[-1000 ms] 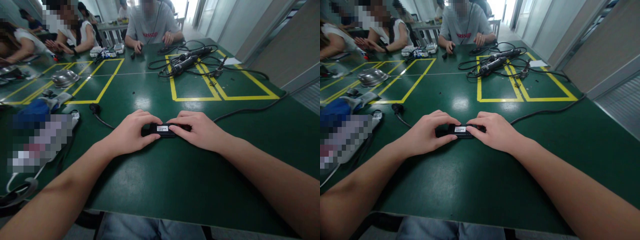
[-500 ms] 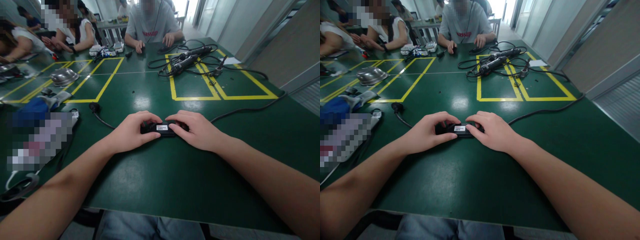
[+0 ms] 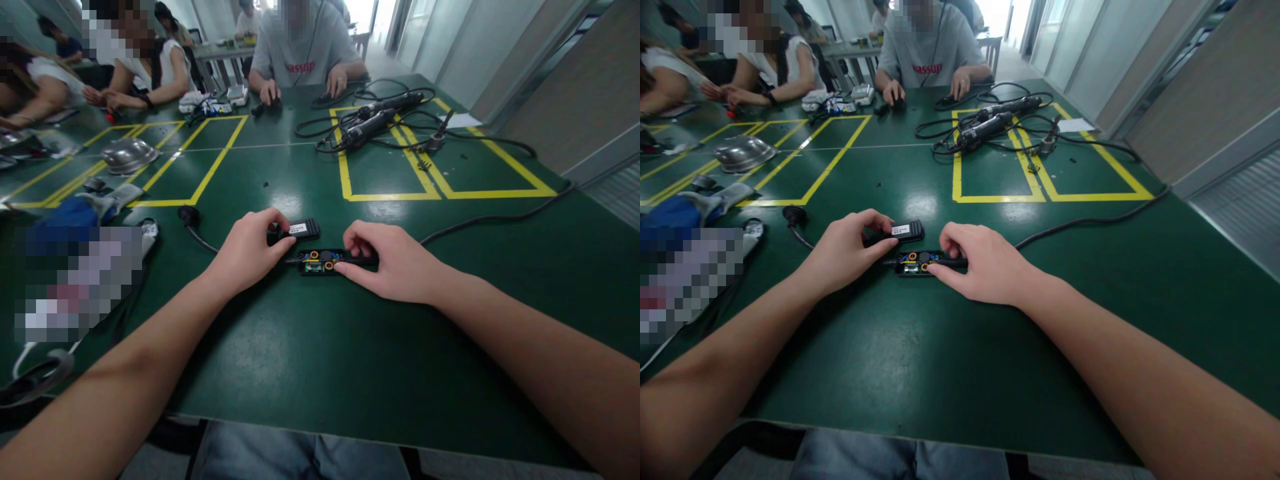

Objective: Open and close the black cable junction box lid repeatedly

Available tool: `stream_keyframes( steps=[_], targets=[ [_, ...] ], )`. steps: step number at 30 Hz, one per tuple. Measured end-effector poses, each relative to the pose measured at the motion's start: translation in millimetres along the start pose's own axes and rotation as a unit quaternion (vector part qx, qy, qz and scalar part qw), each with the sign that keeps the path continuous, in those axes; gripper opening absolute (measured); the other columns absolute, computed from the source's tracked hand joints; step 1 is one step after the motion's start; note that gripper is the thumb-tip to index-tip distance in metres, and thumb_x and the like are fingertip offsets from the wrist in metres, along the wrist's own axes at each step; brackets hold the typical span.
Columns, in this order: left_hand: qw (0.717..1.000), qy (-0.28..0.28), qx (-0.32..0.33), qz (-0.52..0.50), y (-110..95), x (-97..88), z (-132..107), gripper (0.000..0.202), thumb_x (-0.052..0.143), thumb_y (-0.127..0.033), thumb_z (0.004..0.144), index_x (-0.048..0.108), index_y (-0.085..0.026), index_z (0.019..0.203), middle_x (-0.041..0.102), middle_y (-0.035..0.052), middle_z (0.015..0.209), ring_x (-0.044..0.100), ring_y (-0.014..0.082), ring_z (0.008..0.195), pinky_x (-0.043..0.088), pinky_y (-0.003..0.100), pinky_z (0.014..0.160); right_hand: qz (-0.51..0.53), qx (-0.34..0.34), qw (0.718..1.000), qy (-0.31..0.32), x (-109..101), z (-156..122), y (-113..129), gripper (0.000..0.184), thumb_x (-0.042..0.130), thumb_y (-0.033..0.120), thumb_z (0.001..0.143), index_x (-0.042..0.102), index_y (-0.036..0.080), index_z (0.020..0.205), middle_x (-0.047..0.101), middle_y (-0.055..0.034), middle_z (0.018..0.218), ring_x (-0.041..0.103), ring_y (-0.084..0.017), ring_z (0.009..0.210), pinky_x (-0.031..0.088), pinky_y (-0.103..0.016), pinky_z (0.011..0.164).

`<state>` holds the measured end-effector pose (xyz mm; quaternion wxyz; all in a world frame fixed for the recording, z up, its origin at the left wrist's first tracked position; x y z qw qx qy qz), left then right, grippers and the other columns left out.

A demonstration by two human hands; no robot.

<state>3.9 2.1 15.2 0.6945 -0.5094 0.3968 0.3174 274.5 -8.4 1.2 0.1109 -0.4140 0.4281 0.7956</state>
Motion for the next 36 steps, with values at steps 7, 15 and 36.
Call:
stream_keyframes(
  steps=[7, 15, 36],
  targets=[
    [0.986, -0.006, 0.168, 0.014, -11.2, -12.4, -10.3, 0.024, 0.068, -0.041, 0.102, 0.079, -0.019, 0.1, 0.071, 0.0111, 0.118, 0.069, 0.0288, 0.109, 0.055, 0.044, 0.098, -0.023, -0.026, 0.999, -0.004, 0.6, -1.5, -1.1, 0.023, 0.067, 0.04, 0.097, 0.051, 0.026, 0.088, 0.062, -0.001, 0.081, 0.056, -0.02, 0.072, 0.04, -0.034, 0.069],
    [0.972, 0.105, 0.211, 0.026, -22.1, -14.4, -16.1, 0.017, 0.066, -0.034, 0.099, 0.063, -0.02, 0.09, 0.066, 0.0032, 0.085, 0.057, 0.0191, 0.072, 0.039, 0.033, 0.068, -0.052, -0.026, 0.998, -0.002, 1.1, -2.4, -2.5, 0.025, 0.065, 0.037, 0.097, 0.045, 0.027, 0.085, 0.057, 0.0003, 0.077, 0.051, -0.02, 0.071, 0.035, -0.034, 0.068],
    [0.973, 0.121, 0.195, 0.02, -21.3, -14.5, -16.6, 0.014, 0.06, -0.032, 0.098, 0.057, -0.022, 0.089, 0.064, 0.0016, 0.08, 0.054, 0.0181, 0.067, 0.036, 0.033, 0.067, -0.043, -0.019, 0.999, 0.002, 1.1, -1.8, -2.2, 0.023, 0.065, 0.037, 0.096, 0.046, 0.027, 0.086, 0.058, 0.0, 0.078, 0.052, -0.02, 0.072, 0.035, -0.035, 0.069]
  ],
)
Point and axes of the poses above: each hand's wrist, its own z-axis towards the middle knuckle, its own x-axis out of the palm, y = z × x, the point moved 1 cm from there along z, towards the middle knuckle
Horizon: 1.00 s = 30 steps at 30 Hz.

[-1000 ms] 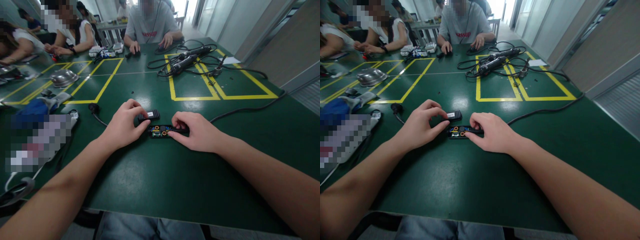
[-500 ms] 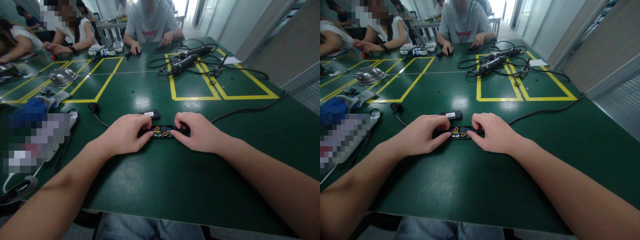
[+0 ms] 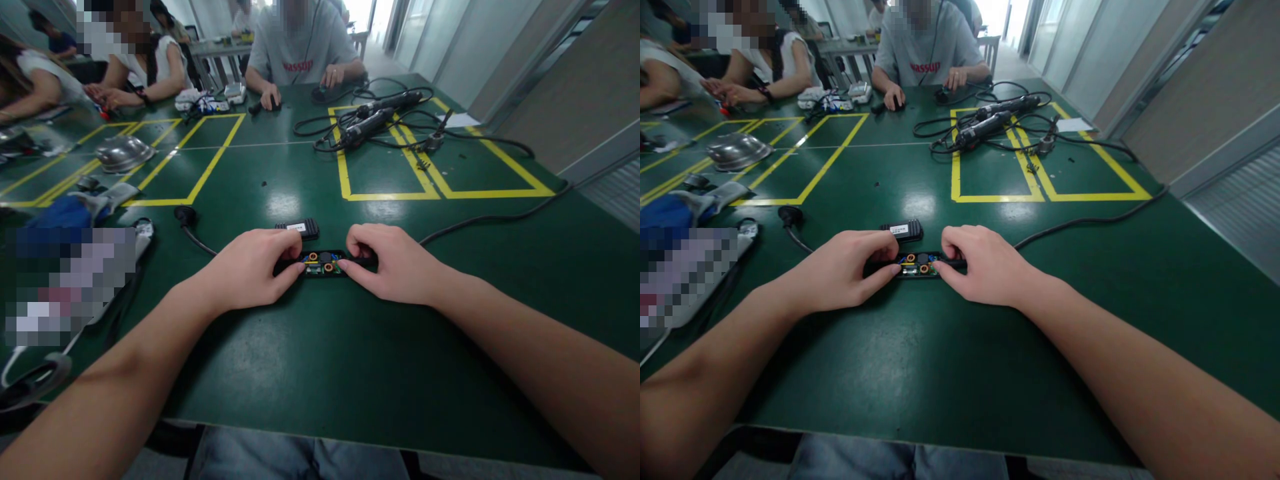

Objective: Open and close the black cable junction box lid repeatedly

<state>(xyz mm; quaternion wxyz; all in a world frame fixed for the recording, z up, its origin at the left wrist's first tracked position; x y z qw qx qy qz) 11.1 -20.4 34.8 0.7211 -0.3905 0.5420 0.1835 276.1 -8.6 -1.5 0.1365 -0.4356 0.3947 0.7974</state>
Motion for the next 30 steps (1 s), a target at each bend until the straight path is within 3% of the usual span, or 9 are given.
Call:
stream_keyframes(
  steps=[30],
  targets=[
    [1.0, 0.007, -0.006, 0.002, -1.1, -0.4, 0.0, 0.014, 0.06, -0.033, 0.099, 0.059, -0.022, 0.09, 0.066, 0.0021, 0.08, 0.056, 0.0186, 0.067, 0.037, 0.033, 0.066, 0.001, 0.006, 1.0, 0.002, -0.6, -0.1, 1.6, 0.026, 0.068, 0.034, 0.097, 0.046, 0.027, 0.085, 0.059, 0.0007, 0.078, 0.052, -0.02, 0.072, 0.035, -0.034, 0.07]
  ],
)
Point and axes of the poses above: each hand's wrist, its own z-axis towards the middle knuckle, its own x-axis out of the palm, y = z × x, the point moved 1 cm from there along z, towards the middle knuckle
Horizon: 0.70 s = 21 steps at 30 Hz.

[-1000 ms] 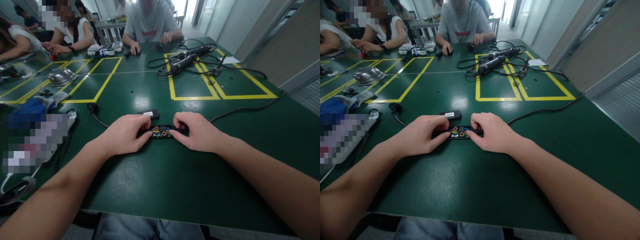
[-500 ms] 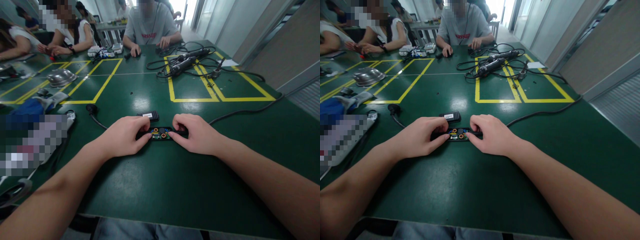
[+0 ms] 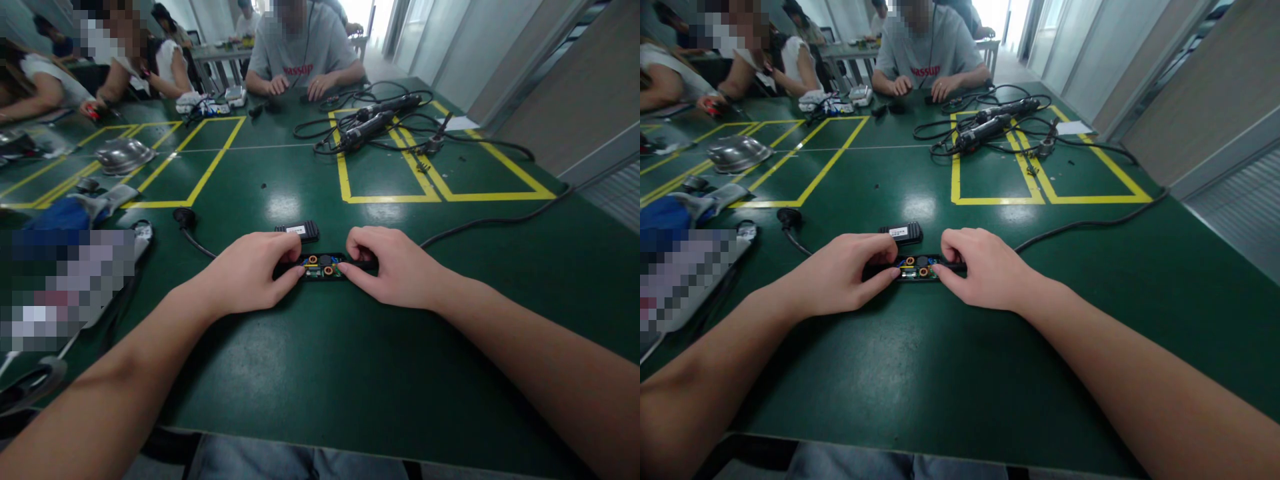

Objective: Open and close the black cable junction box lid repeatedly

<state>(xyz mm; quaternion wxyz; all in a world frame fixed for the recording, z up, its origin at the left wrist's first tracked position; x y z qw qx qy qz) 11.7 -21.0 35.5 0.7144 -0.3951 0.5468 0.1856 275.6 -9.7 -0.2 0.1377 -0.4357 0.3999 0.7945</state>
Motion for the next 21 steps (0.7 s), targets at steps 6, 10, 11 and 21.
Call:
stream_keyframes(
  steps=[6, 10, 11, 21],
  targets=[
    [1.0, -0.003, 0.001, 0.005, 0.2, 0.0, 0.2, 0.014, 0.061, -0.032, 0.1, 0.058, -0.022, 0.089, 0.068, 0.0025, 0.082, 0.057, 0.0184, 0.067, 0.038, 0.032, 0.066, 0.0, 0.005, 1.0, 0.0, 0.0, 0.1, -0.2, 0.026, 0.069, 0.034, 0.096, 0.047, 0.027, 0.085, 0.059, 0.0004, 0.078, 0.052, -0.02, 0.072, 0.035, -0.035, 0.07],
    [1.0, -0.003, 0.002, 0.006, 0.5, -0.3, 0.3, 0.015, 0.06, -0.033, 0.099, 0.058, -0.022, 0.089, 0.068, 0.0025, 0.081, 0.057, 0.0183, 0.067, 0.037, 0.033, 0.066, -0.001, 0.006, 1.0, 0.0, 0.0, 0.3, 0.3, 0.026, 0.068, 0.035, 0.096, 0.046, 0.027, 0.085, 0.059, 0.0005, 0.078, 0.052, -0.02, 0.072, 0.035, -0.035, 0.07],
    [1.0, -0.003, 0.002, 0.006, 0.4, -0.4, 0.4, 0.015, 0.06, -0.033, 0.099, 0.058, -0.022, 0.089, 0.067, 0.0025, 0.081, 0.056, 0.0184, 0.067, 0.037, 0.033, 0.066, -0.001, 0.005, 1.0, 0.0, -0.1, 0.4, 0.5, 0.026, 0.067, 0.035, 0.096, 0.046, 0.027, 0.085, 0.059, 0.0006, 0.078, 0.052, -0.02, 0.072, 0.035, -0.035, 0.07],
    [1.0, 0.0, 0.0, 0.003, -0.4, -0.3, 0.4, 0.016, 0.06, -0.033, 0.099, 0.057, -0.023, 0.088, 0.067, 0.0022, 0.08, 0.056, 0.0186, 0.067, 0.038, 0.033, 0.066, 0.003, 0.002, 1.0, 0.004, -0.7, 0.7, 0.4, 0.025, 0.067, 0.035, 0.096, 0.046, 0.027, 0.085, 0.059, 0.0003, 0.078, 0.053, -0.02, 0.072, 0.035, -0.034, 0.07]
  ],
)
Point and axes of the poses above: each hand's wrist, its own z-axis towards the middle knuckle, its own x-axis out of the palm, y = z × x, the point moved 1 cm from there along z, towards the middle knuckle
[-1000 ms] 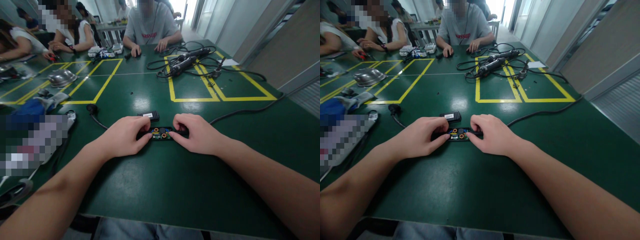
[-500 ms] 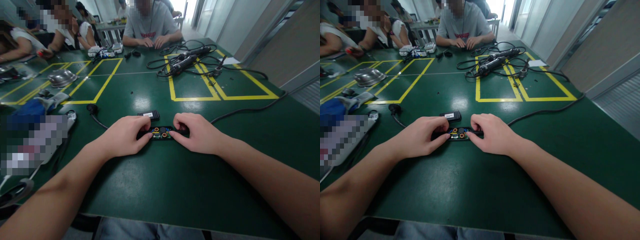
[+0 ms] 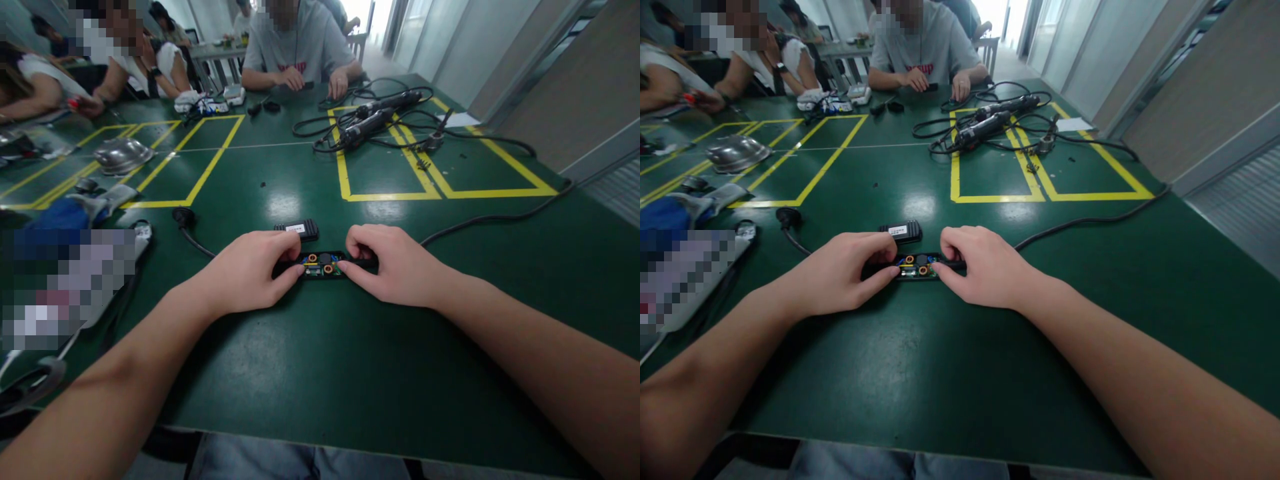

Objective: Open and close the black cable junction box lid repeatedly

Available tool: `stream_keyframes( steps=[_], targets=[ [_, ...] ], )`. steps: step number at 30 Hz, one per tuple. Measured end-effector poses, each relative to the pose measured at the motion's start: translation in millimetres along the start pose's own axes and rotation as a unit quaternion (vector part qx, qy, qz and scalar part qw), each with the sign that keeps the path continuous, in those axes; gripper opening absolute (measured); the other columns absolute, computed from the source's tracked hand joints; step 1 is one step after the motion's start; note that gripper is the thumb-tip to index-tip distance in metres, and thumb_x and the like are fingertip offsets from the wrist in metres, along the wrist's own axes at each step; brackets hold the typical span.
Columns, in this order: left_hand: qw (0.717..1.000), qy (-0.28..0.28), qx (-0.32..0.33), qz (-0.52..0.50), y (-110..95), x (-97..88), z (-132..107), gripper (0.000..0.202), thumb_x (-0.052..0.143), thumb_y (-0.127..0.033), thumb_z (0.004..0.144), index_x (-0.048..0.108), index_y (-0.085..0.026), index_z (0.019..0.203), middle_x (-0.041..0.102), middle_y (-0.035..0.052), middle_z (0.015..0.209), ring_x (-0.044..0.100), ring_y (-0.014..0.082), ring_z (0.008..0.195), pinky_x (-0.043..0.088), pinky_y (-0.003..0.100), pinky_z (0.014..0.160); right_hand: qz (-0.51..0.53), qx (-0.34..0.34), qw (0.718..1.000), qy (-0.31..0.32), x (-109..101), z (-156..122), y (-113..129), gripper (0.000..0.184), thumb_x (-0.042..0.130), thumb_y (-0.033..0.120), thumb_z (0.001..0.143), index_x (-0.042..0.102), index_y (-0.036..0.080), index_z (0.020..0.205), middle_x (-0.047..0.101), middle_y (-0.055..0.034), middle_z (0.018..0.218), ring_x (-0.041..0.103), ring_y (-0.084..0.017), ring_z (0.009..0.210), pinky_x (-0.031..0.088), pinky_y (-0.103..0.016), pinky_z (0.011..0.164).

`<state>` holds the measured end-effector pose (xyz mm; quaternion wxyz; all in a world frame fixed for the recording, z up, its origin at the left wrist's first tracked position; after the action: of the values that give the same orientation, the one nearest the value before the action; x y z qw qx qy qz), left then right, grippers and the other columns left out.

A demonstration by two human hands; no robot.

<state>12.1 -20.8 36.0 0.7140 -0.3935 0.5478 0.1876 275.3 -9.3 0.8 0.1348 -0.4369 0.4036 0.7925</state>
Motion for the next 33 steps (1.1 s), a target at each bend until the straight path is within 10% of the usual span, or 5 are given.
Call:
stream_keyframes(
  steps=[33],
  targets=[
    [0.999, -0.011, 0.002, -0.037, 4.5, 3.2, 3.8, 0.019, 0.05, -0.027, 0.102, 0.058, -0.022, 0.087, 0.063, 0.0004, 0.076, 0.052, 0.0166, 0.064, 0.036, 0.031, 0.067, 0.012, -0.041, 0.998, -0.042, 2.0, -0.7, -4.3, 0.016, 0.062, 0.026, 0.102, 0.057, 0.024, 0.088, 0.065, 0.0, 0.077, 0.056, -0.017, 0.067, 0.038, -0.032, 0.067]
  ],
)
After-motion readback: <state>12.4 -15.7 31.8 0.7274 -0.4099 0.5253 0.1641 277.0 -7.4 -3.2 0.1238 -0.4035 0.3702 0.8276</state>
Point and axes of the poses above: each hand's wrist, its own z-axis towards the middle knuckle, its own x-axis out of the palm, y = z × x, the point moved 1 cm from there along z, towards the middle knuckle
